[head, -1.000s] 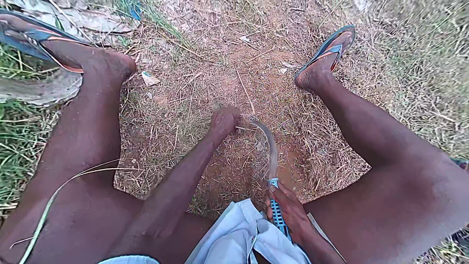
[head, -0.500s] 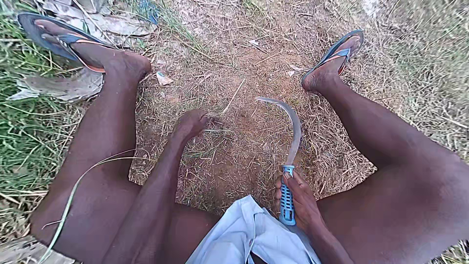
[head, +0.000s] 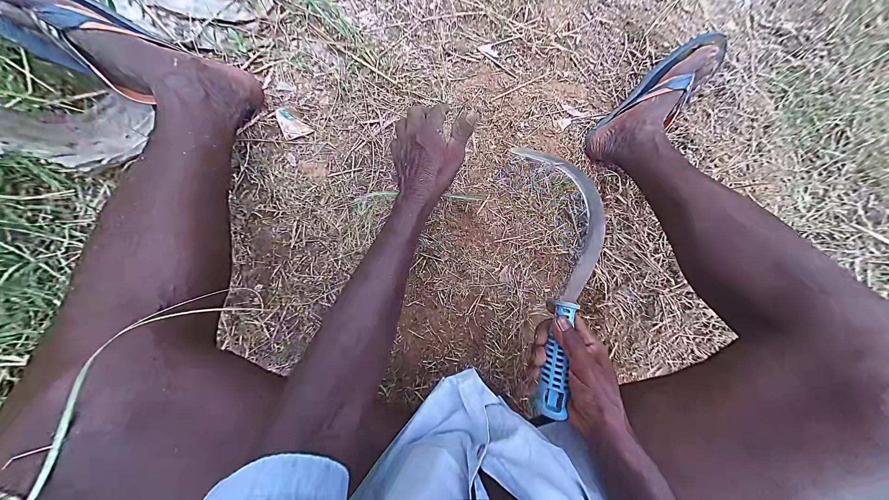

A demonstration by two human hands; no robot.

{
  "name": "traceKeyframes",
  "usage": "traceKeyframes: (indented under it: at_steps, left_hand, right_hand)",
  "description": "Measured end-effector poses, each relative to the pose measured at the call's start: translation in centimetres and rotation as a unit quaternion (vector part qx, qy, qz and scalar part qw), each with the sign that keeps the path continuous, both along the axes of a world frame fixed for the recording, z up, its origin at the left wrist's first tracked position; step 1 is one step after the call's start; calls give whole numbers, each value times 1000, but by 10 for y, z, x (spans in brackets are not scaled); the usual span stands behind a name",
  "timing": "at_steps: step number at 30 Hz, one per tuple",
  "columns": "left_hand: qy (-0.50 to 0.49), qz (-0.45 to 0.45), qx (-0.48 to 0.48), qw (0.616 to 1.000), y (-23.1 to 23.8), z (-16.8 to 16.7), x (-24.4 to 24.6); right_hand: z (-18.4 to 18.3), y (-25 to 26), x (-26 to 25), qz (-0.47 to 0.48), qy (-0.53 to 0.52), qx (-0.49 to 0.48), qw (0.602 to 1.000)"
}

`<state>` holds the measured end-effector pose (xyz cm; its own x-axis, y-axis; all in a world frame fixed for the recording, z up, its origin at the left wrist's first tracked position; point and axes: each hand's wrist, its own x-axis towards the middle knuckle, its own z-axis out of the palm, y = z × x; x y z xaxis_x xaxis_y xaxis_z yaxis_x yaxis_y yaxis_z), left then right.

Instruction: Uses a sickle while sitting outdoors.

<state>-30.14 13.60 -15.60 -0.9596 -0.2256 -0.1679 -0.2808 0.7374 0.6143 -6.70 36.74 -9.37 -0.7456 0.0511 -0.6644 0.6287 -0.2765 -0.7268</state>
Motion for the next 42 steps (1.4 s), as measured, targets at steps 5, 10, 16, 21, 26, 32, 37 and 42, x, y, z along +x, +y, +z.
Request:
traceKeyframes:
  at_steps: [5,10,16,21,26,32,37,42]
  left_hand:
    - [-105,-17,-59,993,7,-36,-13]
    - [-125,-21,-129,984,3,-84,28]
    - [-192,-58,-133,971,-27,-74,44]
    - [-245,-117,-179,946,-40,-60,39]
    - [-196,-118,-178,957,-46,-65,44]
    - [-143,-66,-149,976,-41,-72,52]
    - [-216,-119,-184,951,-37,-74,50]
    - [-194,-142,-183,953,-40,-61,46]
  right_hand:
    - [0,3,-3,0,10,0,1000]
    - [-5,-2,-4,5,-1,6,1000]
    - [-8,-11,-9,47,-6,23,999]
    - [-19,-31,-26,81,-29,4,996]
    - [-31,-41,-32,98,-48,0,994]
    - [-35,-39,-35,78,-59,-12,995]
    - [-39,-43,-41,81,-57,-11,995]
    - [-48,-47,-42,66,-97,-39,992]
